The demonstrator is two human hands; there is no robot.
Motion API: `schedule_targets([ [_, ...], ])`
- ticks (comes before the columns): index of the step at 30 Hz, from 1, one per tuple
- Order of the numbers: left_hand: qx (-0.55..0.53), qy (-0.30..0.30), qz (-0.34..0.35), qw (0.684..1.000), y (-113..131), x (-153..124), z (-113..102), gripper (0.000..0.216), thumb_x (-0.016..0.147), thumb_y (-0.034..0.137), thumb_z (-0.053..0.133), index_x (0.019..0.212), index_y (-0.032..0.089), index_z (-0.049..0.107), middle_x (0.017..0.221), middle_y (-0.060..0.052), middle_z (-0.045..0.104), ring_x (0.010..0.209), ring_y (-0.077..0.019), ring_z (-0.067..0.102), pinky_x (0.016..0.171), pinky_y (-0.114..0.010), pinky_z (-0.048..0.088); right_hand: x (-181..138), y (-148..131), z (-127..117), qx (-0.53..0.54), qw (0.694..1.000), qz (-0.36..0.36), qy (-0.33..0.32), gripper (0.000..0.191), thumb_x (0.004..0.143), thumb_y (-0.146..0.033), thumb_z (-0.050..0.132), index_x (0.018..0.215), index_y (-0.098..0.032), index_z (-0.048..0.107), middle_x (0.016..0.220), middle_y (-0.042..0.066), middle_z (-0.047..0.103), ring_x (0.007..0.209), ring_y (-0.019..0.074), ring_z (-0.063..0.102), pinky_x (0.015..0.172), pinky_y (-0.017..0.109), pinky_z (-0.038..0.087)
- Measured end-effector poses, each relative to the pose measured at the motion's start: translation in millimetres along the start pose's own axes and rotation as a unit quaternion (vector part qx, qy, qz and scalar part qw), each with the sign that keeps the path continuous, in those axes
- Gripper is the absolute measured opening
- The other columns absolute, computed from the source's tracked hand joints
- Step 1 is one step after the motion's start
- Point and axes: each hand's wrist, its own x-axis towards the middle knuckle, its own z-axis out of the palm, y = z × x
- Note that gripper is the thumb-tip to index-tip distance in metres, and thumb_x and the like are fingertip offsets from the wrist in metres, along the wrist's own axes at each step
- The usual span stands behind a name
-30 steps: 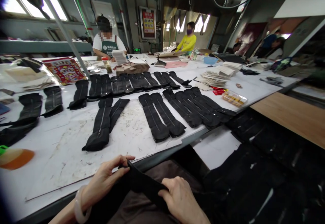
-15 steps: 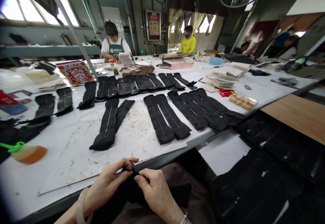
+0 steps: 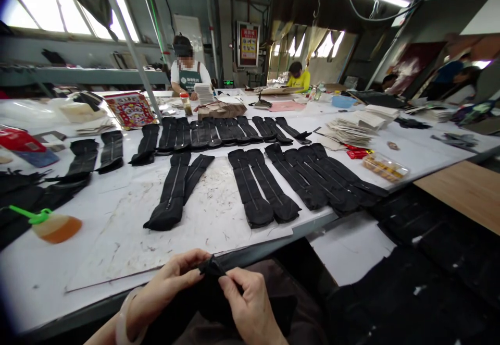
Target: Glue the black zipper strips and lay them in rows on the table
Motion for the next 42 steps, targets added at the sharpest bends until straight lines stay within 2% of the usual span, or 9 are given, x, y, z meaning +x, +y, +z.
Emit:
schedule_targets([
  [4,-0.103,0.002,-0.023,0.994,2,0,9,0.038,0.065,0.043,0.083,0.085,0.014,0.068,0.075,-0.002,0.066,0.067,-0.0124,0.057,0.065,-0.024,0.042,2,-1,-4,-0.088,0.969,-0.209,0.102,0.022,0.093,-0.016,0.05,0.11,-0.015,0.064,0.089,0.008,0.07,0.077,0.0168,0.067,0.068,0.023,0.055],
  [6,-0.122,0.001,-0.027,0.992,3,1,12,0.036,0.064,0.039,0.084,0.083,0.014,0.067,0.072,-0.001,0.066,0.065,-0.0113,0.056,0.064,-0.023,0.041,5,-4,-10,-0.191,0.907,-0.353,0.13,0.033,0.091,-0.008,0.049,0.123,-0.012,0.059,0.1,0.013,0.07,0.091,0.0202,0.068,0.077,0.028,0.058],
  [9,-0.137,0.007,-0.036,0.99,4,1,14,0.032,0.064,0.034,0.085,0.08,0.013,0.067,0.071,-0.001,0.065,0.062,-0.01,0.055,0.063,-0.022,0.04,12,-11,-25,-0.343,0.79,-0.501,0.086,0.032,0.089,-0.006,0.051,0.117,-0.011,0.065,0.096,0.014,0.071,0.097,0.0266,0.067,0.081,0.04,0.059],
  [12,-0.146,0.013,-0.039,0.988,4,1,16,0.029,0.062,0.03,0.085,0.078,0.013,0.067,0.07,-0.001,0.065,0.061,-0.0095,0.054,0.063,-0.022,0.04,19,-20,-38,-0.397,0.734,-0.55,0.033,0.031,0.09,-0.008,0.046,0.113,-0.008,0.068,0.094,0.013,0.072,0.094,0.029,0.067,0.083,0.049,0.059],
  [18,-0.133,0.001,-0.018,0.991,7,3,19,0.029,0.06,0.03,0.085,0.074,0.012,0.067,0.065,0.001,0.061,0.058,-0.0084,0.049,0.061,-0.021,0.036,29,-28,-46,-0.415,0.7,-0.581,-0.006,0.037,0.088,-0.004,0.038,0.108,-0.002,0.068,0.093,0.016,0.07,0.09,0.0293,0.067,0.085,0.052,0.057],
  [25,-0.113,0.011,-0.016,0.993,9,7,19,0.034,0.055,0.033,0.087,0.07,0.013,0.065,0.059,0.003,0.057,0.055,-0.0076,0.045,0.057,-0.021,0.032,29,-23,-40,-0.398,0.733,-0.551,0.024,0.035,0.088,-0.002,0.035,0.103,0.0,0.066,0.089,0.017,0.069,0.093,0.0282,0.064,0.09,0.05,0.053],
  [31,0.014,0.038,-0.01,0.999,24,1,21,0.026,0.058,0.031,0.081,0.071,0.012,0.069,0.054,0.004,0.053,0.054,-0.0084,0.04,0.055,-0.022,0.03,27,-26,-25,-0.252,0.882,-0.391,0.076,0.022,0.088,-0.001,0.04,0.089,-0.012,0.058,0.085,0.01,0.062,0.081,0.0208,0.058,0.073,0.036,0.052],
  [36,0.127,0.02,0.016,0.992,41,-6,21,0.014,0.069,0.027,0.071,0.072,0.014,0.076,0.057,0.003,0.058,0.055,-0.0106,0.042,0.054,-0.023,0.032,30,-48,-32,-0.11,0.977,-0.178,-0.047,0.018,0.085,-0.004,0.045,0.082,-0.02,0.052,0.086,0.005,0.061,0.08,0.0177,0.06,0.072,0.029,0.05],
  [42,0.187,-0.009,0.01,0.982,48,-11,21,0.016,0.073,0.026,0.064,0.071,0.015,0.076,0.053,0.004,0.055,0.053,-0.0103,0.041,0.052,-0.023,0.031,35,-56,-41,-0.049,0.99,-0.031,-0.125,0.01,0.083,-0.012,0.052,0.078,-0.02,0.054,0.077,0.0,0.06,0.073,0.016,0.057,0.067,0.027,0.045],
])
